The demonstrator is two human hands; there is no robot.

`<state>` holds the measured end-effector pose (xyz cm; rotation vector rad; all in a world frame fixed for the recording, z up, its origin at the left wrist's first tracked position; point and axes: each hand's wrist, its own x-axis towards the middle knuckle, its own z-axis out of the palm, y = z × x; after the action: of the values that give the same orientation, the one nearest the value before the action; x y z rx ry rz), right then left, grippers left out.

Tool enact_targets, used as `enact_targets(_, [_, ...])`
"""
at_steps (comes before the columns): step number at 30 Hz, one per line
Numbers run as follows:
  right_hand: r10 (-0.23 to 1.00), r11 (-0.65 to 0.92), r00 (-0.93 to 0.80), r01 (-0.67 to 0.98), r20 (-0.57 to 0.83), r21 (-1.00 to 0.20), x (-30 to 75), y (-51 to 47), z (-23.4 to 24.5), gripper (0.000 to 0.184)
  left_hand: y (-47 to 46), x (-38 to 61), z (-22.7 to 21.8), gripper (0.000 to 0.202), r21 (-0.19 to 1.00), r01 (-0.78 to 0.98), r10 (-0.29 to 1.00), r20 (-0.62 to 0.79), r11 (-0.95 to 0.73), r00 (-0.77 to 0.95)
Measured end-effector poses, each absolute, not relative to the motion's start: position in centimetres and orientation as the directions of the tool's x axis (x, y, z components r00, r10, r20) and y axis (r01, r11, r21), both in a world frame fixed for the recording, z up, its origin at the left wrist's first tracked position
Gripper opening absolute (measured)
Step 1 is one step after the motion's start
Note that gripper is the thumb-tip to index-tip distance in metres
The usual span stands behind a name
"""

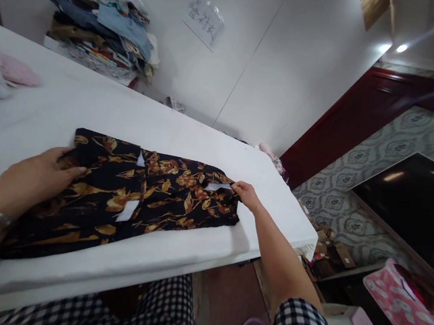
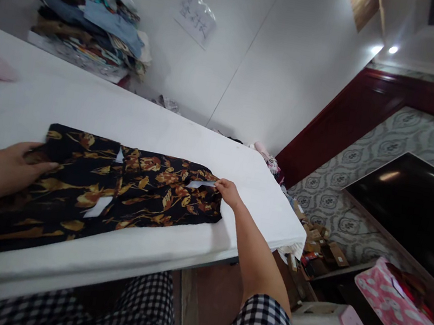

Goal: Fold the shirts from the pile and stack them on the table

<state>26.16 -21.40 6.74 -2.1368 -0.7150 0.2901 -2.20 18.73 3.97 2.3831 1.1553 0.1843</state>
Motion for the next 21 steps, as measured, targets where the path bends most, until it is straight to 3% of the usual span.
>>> enact_targets(4, [0.593, -0.513, 0.800, 0.461, 0.089, -0.725, 25.2, -21.9, 6.8, 0.036, 18.9, -2.2, 3.9, 0.075, 0.421, 0.721, 0.763, -0.097, -0.550, 0.639])
enact_targets(10, [0.730, -0.419, 0.643, 0.691, 0.234, -0.589, 21.8, -24.4, 6.5, 0.047, 19.1, -2.2, 3.6, 0.074, 0.415, 0.724, 0.764, -0.099, -0.551, 0.638])
enact_targets(13, [0.790, -0.438, 0.585, 0.749, 0.184, -0.497, 20.0, -25.0, 5.2, 0.058, 19.0, -2.1, 3.7, 0.075, 0.407, 0.729, 0.760, -0.118, -0.550, 0.639])
enact_targets(17, [0.812, -0.544, 0.584, 0.748, -0.014, -0.379, 17.9, -24.5, 3.6, 0.066, 19.1, -2.1, 3.6, 0.075, 0.401, 0.732, 0.760, -0.123, -0.550, 0.638])
enact_targets(21, [0.754, -0.592, 0.645, 0.749, 0.123, -0.299, 16.1, -23.4, 3.1, 0.063, 19.4, -2.1, 3.3, 0.073, 0.437, 0.713, 0.762, -0.090, -0.548, 0.641])
